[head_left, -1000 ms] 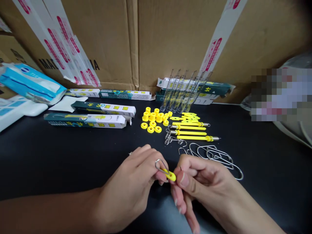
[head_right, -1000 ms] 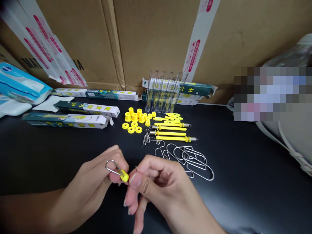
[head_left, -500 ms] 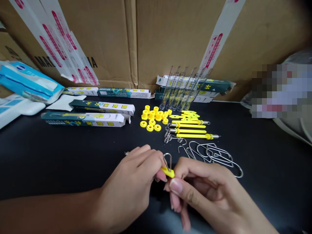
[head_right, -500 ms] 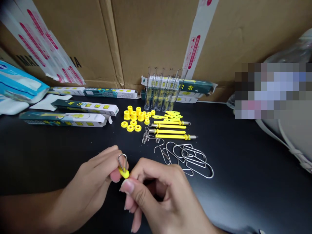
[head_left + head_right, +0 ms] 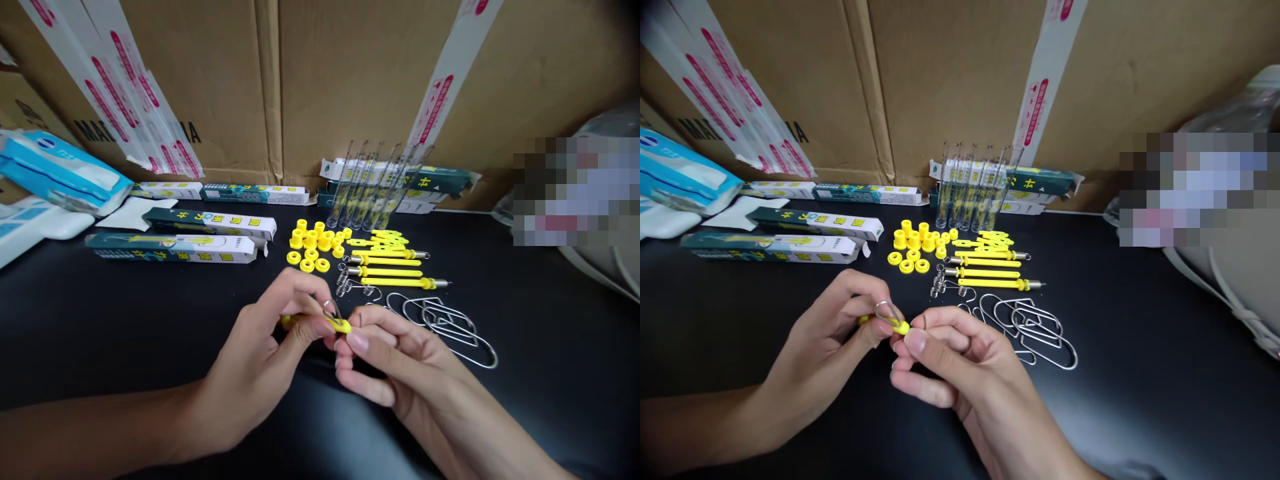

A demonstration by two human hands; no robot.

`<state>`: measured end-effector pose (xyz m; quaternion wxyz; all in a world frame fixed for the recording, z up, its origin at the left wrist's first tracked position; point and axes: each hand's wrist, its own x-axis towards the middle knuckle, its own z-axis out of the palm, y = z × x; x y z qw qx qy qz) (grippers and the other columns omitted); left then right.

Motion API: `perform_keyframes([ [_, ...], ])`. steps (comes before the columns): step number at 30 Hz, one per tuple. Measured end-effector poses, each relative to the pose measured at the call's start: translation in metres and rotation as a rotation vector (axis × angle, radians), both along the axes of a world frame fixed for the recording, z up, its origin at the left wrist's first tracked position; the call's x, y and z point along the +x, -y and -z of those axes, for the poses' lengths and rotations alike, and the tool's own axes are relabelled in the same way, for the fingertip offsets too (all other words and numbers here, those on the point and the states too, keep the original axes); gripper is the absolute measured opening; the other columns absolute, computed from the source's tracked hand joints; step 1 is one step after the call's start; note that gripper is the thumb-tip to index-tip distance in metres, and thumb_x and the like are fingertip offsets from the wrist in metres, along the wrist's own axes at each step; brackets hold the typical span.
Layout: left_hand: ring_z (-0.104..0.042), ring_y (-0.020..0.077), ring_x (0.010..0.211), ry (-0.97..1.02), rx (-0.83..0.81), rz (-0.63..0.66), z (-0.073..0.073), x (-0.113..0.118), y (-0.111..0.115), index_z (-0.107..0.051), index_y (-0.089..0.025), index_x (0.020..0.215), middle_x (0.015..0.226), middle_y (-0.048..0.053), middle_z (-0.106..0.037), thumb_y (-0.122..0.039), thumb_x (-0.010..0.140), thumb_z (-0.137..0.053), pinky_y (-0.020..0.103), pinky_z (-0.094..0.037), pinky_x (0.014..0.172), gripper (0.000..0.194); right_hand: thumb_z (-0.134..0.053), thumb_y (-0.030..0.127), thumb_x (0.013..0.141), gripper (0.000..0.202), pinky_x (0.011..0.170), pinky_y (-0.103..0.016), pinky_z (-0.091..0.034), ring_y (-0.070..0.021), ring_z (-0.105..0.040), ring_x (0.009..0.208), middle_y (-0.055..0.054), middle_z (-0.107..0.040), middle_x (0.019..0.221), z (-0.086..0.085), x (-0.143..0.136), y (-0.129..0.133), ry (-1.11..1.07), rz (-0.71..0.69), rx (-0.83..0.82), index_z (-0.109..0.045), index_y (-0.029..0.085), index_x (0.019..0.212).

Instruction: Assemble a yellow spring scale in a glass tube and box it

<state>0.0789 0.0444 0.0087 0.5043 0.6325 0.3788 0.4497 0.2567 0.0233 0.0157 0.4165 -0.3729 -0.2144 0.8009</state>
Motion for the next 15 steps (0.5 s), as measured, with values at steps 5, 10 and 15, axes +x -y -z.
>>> perform_keyframes([
  [5,-0.068,0.0039,0.066,0.198,-0.137,0.026,-0.006,0.002,-0.003,-0.066,-0.023,0.093,0.075,-0.008,-0.070,-0.007,0.093,-0.065,0.009,-0.050,0.060,0.016,-0.081,0.022,0.088,0.009,0.077,-0.017,-0.062,-0.0068,-0.067,0.075,0.000,-0.072,0.082,-0.005,0.001,0.000,-0.059,-0.051,-0.014,-0.076,0.016,0.083],
  [10,-0.070,0.0048,0.066,0.341,-0.260,0.106,-0.006,0.002,-0.006,-0.070,-0.020,0.094,0.073,-0.007,-0.073,-0.013,0.089,-0.075,0.009,-0.055,0.065,0.010,-0.078,0.021,0.091,0.012,0.069,-0.012,-0.060,-0.0045,-0.064,0.069,0.001,-0.069,0.078,-0.010,0.003,0.002,-0.079,-0.075,-0.008,-0.075,0.014,0.080],
  [15,-0.069,0.0031,0.067,0.373,-0.308,0.138,-0.009,0.003,-0.007,-0.071,-0.017,0.088,0.076,-0.006,-0.072,-0.006,0.089,-0.074,0.006,-0.054,0.065,0.011,-0.078,0.021,0.090,0.012,0.069,-0.011,-0.060,-0.0041,-0.064,0.068,0.001,-0.069,0.077,-0.008,0.006,-0.001,-0.093,-0.097,-0.026,-0.075,0.014,0.081],
])
